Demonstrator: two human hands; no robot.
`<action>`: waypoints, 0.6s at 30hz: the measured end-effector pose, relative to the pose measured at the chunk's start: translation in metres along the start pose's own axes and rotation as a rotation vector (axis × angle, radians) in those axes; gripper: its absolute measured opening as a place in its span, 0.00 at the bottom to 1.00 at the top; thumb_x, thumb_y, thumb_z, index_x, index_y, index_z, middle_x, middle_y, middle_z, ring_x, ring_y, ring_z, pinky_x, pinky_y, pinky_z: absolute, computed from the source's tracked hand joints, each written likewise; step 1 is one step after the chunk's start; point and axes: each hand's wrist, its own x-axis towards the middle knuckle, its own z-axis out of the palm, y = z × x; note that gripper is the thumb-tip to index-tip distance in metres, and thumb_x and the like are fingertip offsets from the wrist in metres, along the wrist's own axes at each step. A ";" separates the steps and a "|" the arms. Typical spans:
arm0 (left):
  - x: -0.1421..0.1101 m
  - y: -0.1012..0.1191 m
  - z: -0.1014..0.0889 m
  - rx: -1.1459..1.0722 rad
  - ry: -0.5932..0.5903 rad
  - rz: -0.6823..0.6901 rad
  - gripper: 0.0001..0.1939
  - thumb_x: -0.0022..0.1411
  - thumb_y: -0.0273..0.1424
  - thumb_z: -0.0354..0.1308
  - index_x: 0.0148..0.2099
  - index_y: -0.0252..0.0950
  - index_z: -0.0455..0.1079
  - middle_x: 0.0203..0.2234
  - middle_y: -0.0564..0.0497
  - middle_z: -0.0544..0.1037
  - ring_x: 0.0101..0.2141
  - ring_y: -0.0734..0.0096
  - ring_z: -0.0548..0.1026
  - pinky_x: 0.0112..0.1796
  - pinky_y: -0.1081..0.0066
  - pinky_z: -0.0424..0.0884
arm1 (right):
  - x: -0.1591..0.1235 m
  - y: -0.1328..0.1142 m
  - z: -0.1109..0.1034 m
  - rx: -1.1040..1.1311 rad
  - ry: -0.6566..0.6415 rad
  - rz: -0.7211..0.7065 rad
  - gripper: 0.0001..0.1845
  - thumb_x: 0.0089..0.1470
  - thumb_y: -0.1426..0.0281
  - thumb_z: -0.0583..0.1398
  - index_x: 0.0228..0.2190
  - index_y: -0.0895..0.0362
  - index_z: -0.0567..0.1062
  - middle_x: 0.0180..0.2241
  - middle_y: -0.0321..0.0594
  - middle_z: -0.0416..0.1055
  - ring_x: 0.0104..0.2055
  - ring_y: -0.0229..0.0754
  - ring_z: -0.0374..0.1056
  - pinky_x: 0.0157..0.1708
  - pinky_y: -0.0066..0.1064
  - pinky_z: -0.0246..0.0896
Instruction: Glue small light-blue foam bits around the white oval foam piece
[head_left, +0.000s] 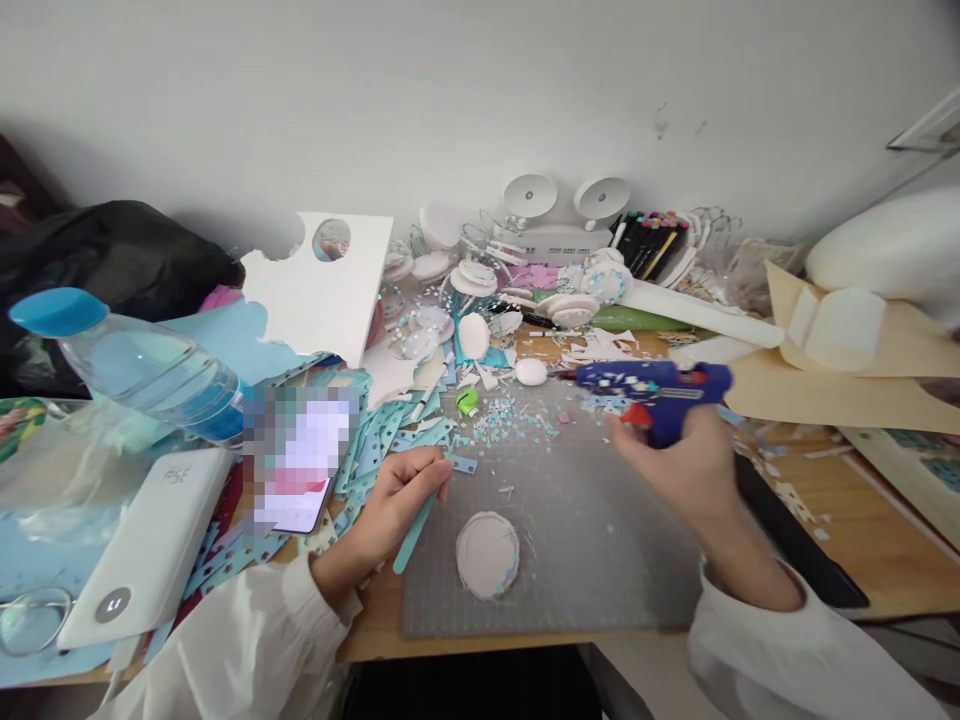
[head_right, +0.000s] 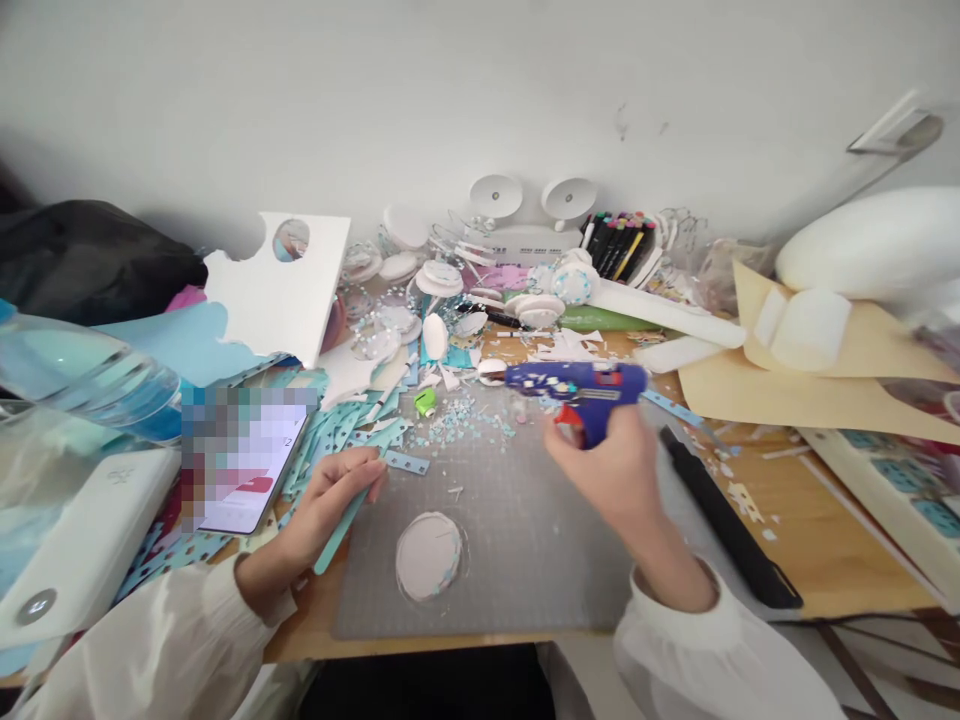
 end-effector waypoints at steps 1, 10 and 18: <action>0.000 -0.001 0.000 0.002 -0.002 -0.005 0.23 0.63 0.41 0.51 0.18 0.35 0.60 0.16 0.54 0.62 0.22 0.73 0.60 0.27 0.71 0.57 | -0.003 -0.005 0.010 0.055 -0.055 -0.024 0.15 0.37 0.60 0.64 0.19 0.52 0.64 0.16 0.35 0.65 0.18 0.40 0.62 0.21 0.33 0.59; -0.005 -0.003 0.000 -0.051 -0.076 -0.074 0.24 0.64 0.42 0.52 0.19 0.35 0.62 0.15 0.54 0.61 0.21 0.74 0.59 0.25 0.71 0.55 | -0.034 -0.010 0.043 0.275 -0.230 -0.122 0.10 0.38 0.66 0.59 0.14 0.51 0.61 0.10 0.31 0.61 0.12 0.37 0.57 0.12 0.28 0.54; -0.006 -0.001 0.002 -0.063 -0.141 -0.061 0.25 0.65 0.41 0.52 0.18 0.35 0.63 0.14 0.54 0.61 0.21 0.74 0.60 0.25 0.71 0.55 | -0.040 -0.007 0.039 0.250 -0.311 -0.184 0.13 0.39 0.67 0.59 0.12 0.53 0.61 0.08 0.31 0.61 0.10 0.35 0.55 0.11 0.27 0.51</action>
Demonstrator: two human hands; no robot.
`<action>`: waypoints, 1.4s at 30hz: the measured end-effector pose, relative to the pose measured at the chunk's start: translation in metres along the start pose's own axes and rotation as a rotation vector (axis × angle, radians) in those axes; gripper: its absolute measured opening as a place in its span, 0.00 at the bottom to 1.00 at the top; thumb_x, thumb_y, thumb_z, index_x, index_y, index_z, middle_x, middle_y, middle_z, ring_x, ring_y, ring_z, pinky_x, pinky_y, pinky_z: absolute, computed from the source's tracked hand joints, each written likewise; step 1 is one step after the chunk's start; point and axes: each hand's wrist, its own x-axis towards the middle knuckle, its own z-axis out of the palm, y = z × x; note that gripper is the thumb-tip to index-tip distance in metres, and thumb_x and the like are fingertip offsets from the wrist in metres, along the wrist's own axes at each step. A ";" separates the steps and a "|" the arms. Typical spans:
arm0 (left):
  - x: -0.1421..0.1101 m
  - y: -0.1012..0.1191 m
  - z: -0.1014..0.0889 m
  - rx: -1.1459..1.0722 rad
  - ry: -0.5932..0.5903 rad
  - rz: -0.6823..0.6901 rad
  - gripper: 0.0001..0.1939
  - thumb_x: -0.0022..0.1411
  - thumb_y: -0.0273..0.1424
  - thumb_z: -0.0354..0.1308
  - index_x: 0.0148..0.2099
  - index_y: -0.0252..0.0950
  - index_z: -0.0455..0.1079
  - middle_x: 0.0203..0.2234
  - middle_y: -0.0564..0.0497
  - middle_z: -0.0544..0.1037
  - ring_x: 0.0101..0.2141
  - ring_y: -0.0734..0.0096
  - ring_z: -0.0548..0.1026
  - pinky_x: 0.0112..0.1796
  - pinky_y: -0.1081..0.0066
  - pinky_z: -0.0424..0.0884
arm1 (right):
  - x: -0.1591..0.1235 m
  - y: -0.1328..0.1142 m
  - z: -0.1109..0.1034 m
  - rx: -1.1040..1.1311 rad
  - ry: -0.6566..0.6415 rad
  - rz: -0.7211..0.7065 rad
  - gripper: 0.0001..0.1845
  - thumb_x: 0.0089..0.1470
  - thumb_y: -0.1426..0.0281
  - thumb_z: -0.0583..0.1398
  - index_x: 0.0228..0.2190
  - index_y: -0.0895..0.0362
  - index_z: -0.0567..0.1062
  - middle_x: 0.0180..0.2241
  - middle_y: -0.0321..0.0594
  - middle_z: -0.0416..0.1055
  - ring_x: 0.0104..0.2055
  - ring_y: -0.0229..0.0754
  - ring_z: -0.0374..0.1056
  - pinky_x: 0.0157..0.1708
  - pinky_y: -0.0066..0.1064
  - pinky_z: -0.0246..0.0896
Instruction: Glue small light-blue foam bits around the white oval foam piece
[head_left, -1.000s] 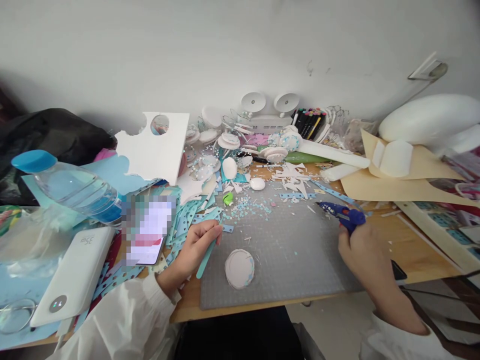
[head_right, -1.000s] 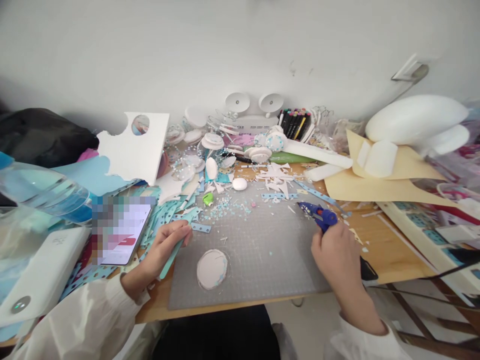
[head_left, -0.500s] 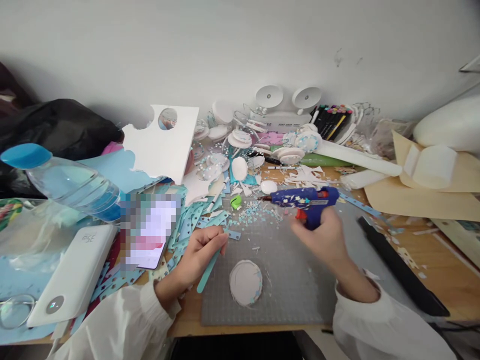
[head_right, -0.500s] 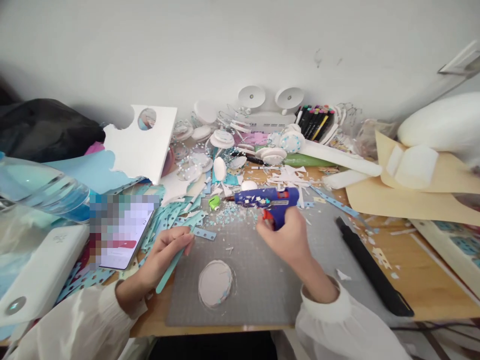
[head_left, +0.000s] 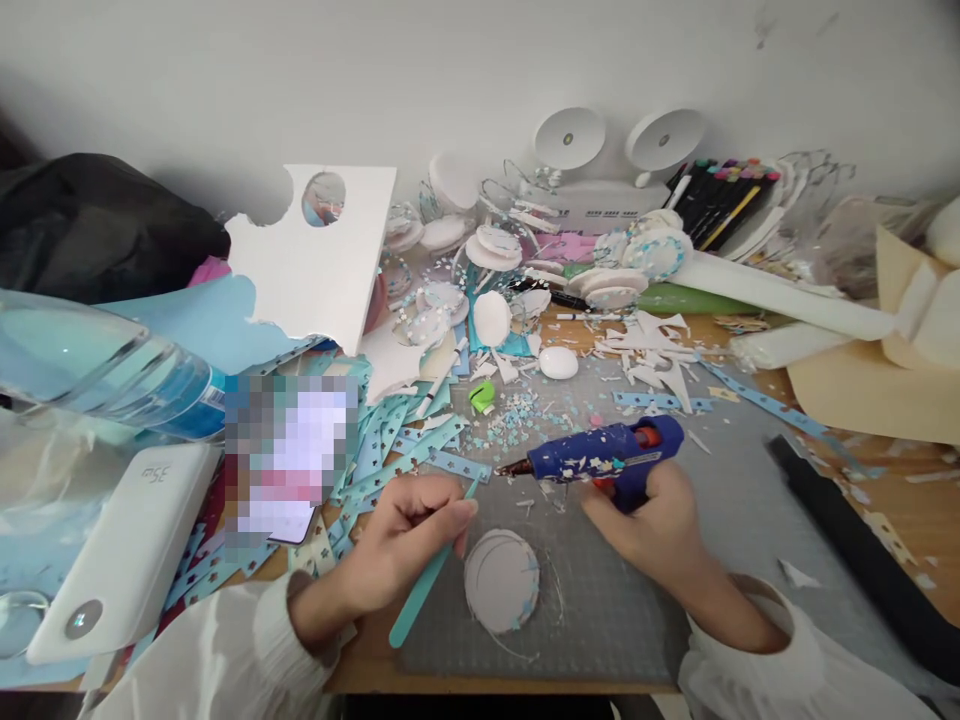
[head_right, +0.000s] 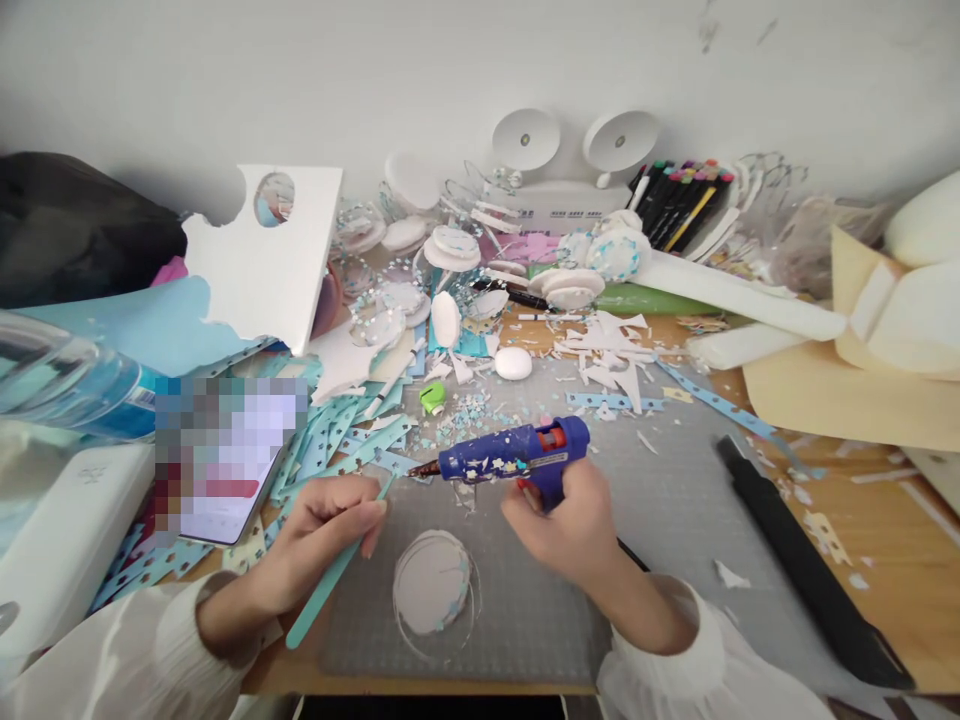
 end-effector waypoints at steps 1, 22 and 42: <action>0.000 0.000 0.000 -0.002 -0.009 -0.002 0.25 0.65 0.41 0.52 0.18 0.35 0.64 0.14 0.53 0.62 0.20 0.74 0.60 0.24 0.71 0.55 | 0.000 -0.001 0.000 -0.002 -0.011 -0.007 0.14 0.39 0.67 0.59 0.11 0.53 0.60 0.08 0.31 0.60 0.10 0.35 0.55 0.11 0.27 0.50; -0.001 0.000 0.001 0.005 -0.043 -0.008 0.24 0.64 0.40 0.52 0.18 0.35 0.63 0.14 0.54 0.62 0.19 0.75 0.59 0.22 0.72 0.54 | 0.000 -0.002 -0.001 -0.040 -0.003 -0.074 0.15 0.39 0.69 0.59 0.10 0.53 0.59 0.07 0.31 0.56 0.11 0.33 0.51 0.11 0.27 0.45; 0.002 -0.008 0.000 -0.111 0.016 -0.043 0.20 0.61 0.34 0.54 0.18 0.34 0.68 0.14 0.54 0.63 0.21 0.76 0.61 0.25 0.73 0.56 | 0.006 0.033 -0.020 -0.432 0.264 -0.010 0.14 0.47 0.55 0.60 0.24 0.53 0.68 0.18 0.39 0.67 0.21 0.47 0.66 0.22 0.35 0.58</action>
